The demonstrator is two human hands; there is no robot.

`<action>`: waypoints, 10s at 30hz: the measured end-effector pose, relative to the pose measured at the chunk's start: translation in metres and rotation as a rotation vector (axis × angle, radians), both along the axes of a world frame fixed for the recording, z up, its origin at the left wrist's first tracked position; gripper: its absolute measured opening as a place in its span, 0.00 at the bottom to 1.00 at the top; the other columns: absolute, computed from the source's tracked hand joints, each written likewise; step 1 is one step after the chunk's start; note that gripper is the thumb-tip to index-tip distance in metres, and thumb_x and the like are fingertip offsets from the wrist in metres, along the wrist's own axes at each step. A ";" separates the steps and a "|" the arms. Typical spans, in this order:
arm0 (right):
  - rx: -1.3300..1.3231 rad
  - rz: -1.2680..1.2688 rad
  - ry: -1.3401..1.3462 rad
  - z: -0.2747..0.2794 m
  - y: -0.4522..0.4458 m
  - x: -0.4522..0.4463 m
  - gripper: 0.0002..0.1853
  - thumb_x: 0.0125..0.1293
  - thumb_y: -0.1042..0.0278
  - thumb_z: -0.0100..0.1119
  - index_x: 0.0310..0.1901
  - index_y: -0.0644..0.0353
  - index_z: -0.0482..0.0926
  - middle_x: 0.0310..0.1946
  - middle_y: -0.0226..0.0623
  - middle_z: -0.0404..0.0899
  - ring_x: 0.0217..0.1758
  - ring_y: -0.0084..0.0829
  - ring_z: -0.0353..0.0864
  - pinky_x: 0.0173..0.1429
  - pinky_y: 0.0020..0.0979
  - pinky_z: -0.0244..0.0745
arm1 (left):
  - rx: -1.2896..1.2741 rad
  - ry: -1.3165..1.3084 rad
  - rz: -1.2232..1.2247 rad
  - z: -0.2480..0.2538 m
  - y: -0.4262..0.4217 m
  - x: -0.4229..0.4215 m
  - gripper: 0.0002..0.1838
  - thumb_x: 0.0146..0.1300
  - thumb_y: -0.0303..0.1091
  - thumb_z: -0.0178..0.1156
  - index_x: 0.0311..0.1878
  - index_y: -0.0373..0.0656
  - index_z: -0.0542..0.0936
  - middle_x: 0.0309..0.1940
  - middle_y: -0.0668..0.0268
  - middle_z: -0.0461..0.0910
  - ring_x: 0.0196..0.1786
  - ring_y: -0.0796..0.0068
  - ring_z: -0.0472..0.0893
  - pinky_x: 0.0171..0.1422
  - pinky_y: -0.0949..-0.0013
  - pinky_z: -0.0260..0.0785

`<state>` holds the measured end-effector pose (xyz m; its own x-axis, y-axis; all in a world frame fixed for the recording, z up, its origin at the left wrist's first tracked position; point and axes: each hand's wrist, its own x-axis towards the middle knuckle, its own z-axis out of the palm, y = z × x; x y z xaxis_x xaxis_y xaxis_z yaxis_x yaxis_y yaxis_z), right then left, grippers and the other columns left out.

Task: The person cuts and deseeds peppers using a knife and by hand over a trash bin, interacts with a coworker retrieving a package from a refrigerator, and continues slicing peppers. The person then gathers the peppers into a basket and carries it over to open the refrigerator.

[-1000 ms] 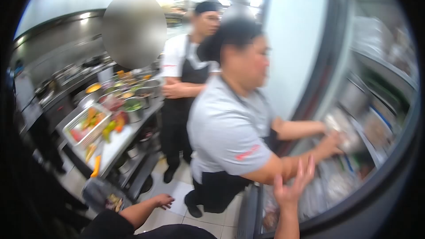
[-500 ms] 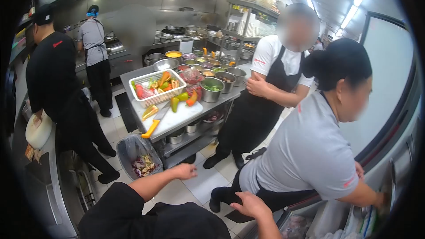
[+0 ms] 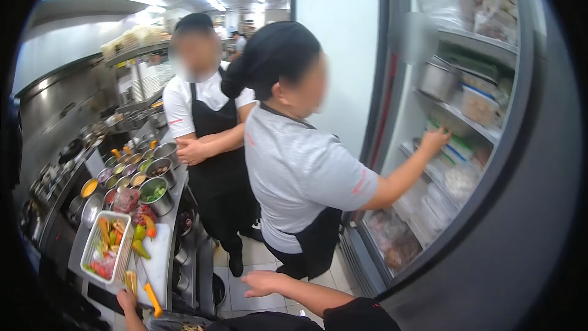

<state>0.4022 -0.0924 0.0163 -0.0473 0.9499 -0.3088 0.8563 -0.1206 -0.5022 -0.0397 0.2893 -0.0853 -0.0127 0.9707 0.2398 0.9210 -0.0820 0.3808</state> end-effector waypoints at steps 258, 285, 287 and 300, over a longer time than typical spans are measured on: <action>0.494 -0.098 0.587 -0.074 0.345 -0.173 0.15 0.61 0.70 0.63 0.49 0.62 0.76 0.43 0.47 0.74 0.34 0.41 0.81 0.43 0.37 0.80 | -0.744 0.134 -0.282 0.115 -0.109 0.040 0.18 0.72 0.45 0.54 0.49 0.38 0.65 0.32 0.39 0.83 0.40 0.34 0.83 0.46 0.38 0.73; 0.461 0.314 0.330 -0.093 0.342 -0.169 0.19 0.58 0.77 0.57 0.53 0.55 0.71 0.48 0.46 0.66 0.44 0.51 0.77 0.49 0.43 0.76 | -0.532 0.269 -0.295 0.068 -0.026 0.042 0.25 0.64 0.44 0.65 0.56 0.40 0.68 0.41 0.41 0.83 0.47 0.41 0.84 0.53 0.44 0.75; 0.452 0.259 0.361 -0.095 0.334 -0.159 0.19 0.58 0.80 0.55 0.52 0.54 0.73 0.49 0.46 0.67 0.45 0.50 0.77 0.50 0.43 0.76 | -0.432 0.345 -0.240 0.070 -0.020 0.046 0.25 0.64 0.46 0.65 0.55 0.41 0.69 0.45 0.42 0.81 0.47 0.42 0.84 0.53 0.45 0.75; 0.688 0.233 0.797 -0.022 0.296 -0.212 0.15 0.60 0.80 0.60 0.50 0.60 0.76 0.46 0.41 0.70 0.49 0.42 0.77 0.53 0.34 0.77 | -0.710 -1.114 -0.275 0.069 -0.065 -0.011 0.26 0.75 0.51 0.49 0.65 0.41 0.75 0.42 0.50 0.81 0.36 0.52 0.82 0.41 0.50 0.77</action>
<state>0.1902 0.2040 -0.0060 -0.2011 0.8495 0.4878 0.2180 0.5243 -0.8232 -0.0505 0.2244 -0.0158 0.3437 0.8821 -0.3220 0.0825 0.3132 0.9461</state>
